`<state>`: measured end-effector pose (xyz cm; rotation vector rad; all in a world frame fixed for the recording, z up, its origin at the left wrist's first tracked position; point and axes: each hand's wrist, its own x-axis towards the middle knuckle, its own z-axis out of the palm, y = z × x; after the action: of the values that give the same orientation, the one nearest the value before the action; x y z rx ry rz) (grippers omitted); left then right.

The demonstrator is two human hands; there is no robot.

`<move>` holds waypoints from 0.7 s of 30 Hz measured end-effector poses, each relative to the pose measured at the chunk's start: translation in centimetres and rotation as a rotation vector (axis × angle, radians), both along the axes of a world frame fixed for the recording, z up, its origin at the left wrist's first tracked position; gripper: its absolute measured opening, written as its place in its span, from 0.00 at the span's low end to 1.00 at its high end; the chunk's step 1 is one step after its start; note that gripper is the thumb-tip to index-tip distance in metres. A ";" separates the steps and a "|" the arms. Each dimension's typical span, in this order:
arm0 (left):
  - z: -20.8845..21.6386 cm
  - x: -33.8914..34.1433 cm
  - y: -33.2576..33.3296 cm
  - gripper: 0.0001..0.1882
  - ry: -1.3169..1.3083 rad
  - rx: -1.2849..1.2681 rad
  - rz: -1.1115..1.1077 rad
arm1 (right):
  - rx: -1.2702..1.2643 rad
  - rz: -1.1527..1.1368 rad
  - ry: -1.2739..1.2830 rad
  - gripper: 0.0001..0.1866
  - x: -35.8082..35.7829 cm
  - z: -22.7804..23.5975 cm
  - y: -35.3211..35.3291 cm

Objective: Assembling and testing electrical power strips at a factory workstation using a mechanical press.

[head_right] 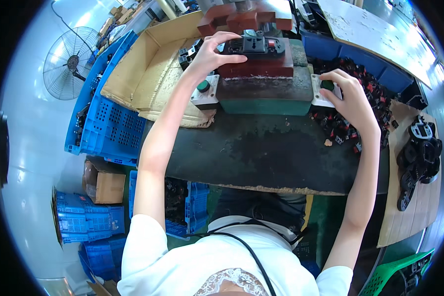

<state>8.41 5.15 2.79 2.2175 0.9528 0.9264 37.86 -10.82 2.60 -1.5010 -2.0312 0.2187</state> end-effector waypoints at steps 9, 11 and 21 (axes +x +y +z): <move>0.0 0.7 -4.9 0.29 -0.215 0.499 -0.009 | 0.041 0.044 0.001 0.13 0.6 -0.5 0.6; -0.1 0.3 -5.7 0.29 -0.230 0.485 -0.017 | 0.032 0.030 -0.003 0.13 0.6 -0.5 0.4; 0.7 -1.6 -8.9 0.29 -0.341 0.479 -0.059 | 0.030 0.042 -0.007 0.13 0.6 -0.5 0.4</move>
<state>6.81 -3.75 3.51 2.3332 0.5425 1.5729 38.42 -10.45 2.08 -1.4440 -2.0642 0.1990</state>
